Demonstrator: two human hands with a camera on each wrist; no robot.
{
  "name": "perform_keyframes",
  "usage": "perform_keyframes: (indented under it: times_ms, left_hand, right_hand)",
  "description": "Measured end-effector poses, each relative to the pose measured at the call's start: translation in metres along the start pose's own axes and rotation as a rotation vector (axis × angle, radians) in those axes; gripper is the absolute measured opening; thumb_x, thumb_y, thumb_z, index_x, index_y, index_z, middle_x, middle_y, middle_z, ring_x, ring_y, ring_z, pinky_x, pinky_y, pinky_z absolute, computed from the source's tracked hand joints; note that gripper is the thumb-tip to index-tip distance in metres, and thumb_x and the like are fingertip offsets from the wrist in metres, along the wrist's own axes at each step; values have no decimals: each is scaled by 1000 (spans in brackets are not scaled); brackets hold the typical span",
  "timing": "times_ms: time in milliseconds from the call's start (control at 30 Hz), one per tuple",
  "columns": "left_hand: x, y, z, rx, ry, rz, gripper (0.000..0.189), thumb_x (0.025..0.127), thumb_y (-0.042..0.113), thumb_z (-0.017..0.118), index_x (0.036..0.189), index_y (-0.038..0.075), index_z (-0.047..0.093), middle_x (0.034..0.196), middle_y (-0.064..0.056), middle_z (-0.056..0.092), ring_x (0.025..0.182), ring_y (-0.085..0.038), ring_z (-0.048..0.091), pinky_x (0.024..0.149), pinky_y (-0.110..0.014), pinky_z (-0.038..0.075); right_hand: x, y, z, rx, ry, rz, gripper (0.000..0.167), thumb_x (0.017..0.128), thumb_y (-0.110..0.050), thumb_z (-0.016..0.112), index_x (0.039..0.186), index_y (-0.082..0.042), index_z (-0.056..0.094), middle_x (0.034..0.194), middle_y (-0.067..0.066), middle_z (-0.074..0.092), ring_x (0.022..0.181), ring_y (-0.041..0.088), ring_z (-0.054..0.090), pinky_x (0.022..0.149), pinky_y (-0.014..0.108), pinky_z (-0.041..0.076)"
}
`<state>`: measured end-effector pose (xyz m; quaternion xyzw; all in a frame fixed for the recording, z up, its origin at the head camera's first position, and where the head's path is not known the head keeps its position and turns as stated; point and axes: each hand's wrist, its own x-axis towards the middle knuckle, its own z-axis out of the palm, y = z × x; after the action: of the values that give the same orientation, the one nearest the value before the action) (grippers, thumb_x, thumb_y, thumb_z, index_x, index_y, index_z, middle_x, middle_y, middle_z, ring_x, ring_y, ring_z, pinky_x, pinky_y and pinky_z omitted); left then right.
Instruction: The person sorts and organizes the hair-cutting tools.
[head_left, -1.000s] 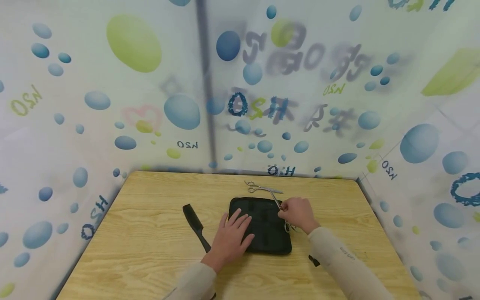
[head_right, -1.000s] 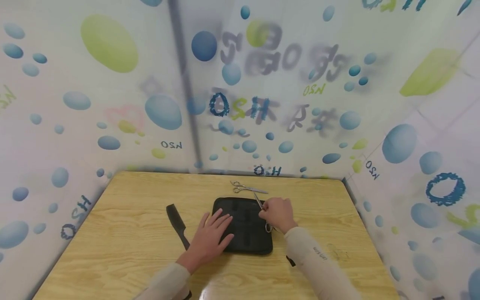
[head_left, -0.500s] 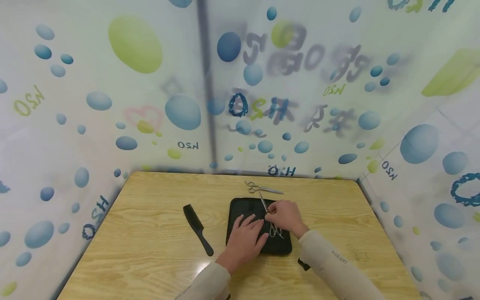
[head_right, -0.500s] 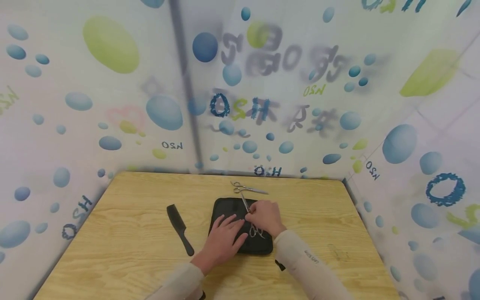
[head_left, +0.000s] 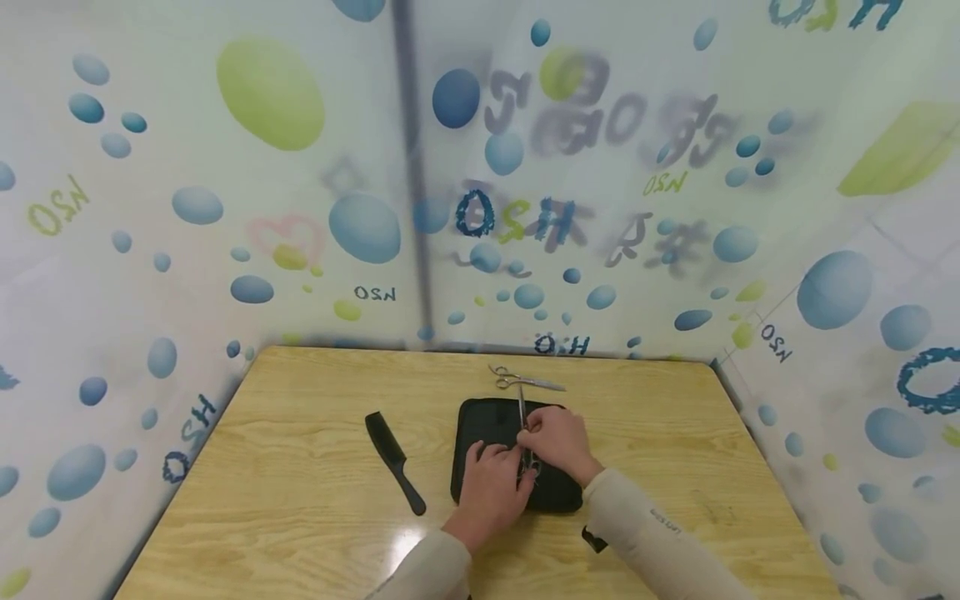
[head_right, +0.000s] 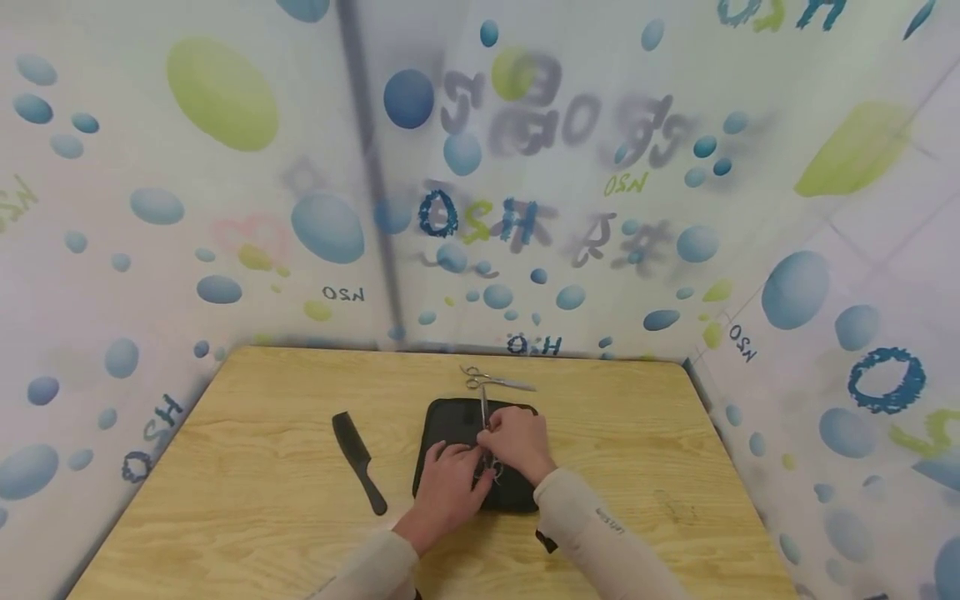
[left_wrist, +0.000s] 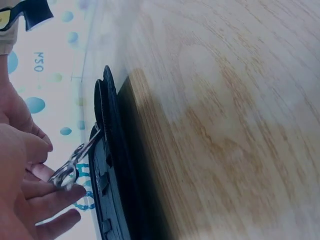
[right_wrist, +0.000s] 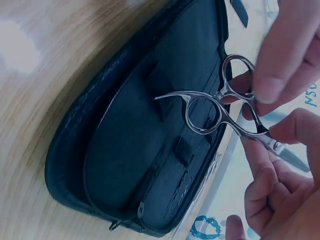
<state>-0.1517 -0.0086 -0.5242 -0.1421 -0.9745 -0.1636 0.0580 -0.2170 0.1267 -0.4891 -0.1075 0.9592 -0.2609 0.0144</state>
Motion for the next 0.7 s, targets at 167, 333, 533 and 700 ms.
perform_keyframes:
  times_ms: [167, 333, 533, 700]
  left_hand:
    - [2, 1, 1, -15, -10, -69, 42, 92, 41, 63, 124, 14, 65, 109, -1, 74, 111, -21, 61, 109, -53, 35]
    - [1, -3, 4, -43, 29, -90, 37, 92, 41, 64, 115, 12, 70, 102, -2, 75, 105, -21, 62, 106, -51, 37]
    - [1, -5, 3, -12, 64, -121, 42, 91, 50, 61, 109, 13, 72, 99, -2, 75, 104, -23, 62, 104, -51, 38]
    - [3, -7, 4, 27, 85, -155, 43, 88, 53, 64, 104, 13, 73, 94, -2, 75, 101, -23, 62, 102, -50, 38]
  right_hand:
    - [0, -2, 3, 56, -8, 14, 12, 82, -23, 68, 71, -17, 71, 61, -8, 64, 54, 8, 52, 61, 30, 43]
    - [-1, 1, 9, 111, -61, 20, 12, 86, -23, 68, 80, -14, 74, 69, -6, 68, 57, 6, 54, 57, 25, 44]
    - [-2, -1, 8, 225, -115, 41, 13, 89, -20, 68, 87, -9, 73, 75, -1, 72, 63, 8, 60, 59, 27, 49]
    - [-2, -3, 11, 256, -129, 46, 11, 90, -19, 67, 86, -9, 71, 76, 0, 72, 64, 9, 60, 59, 27, 49]
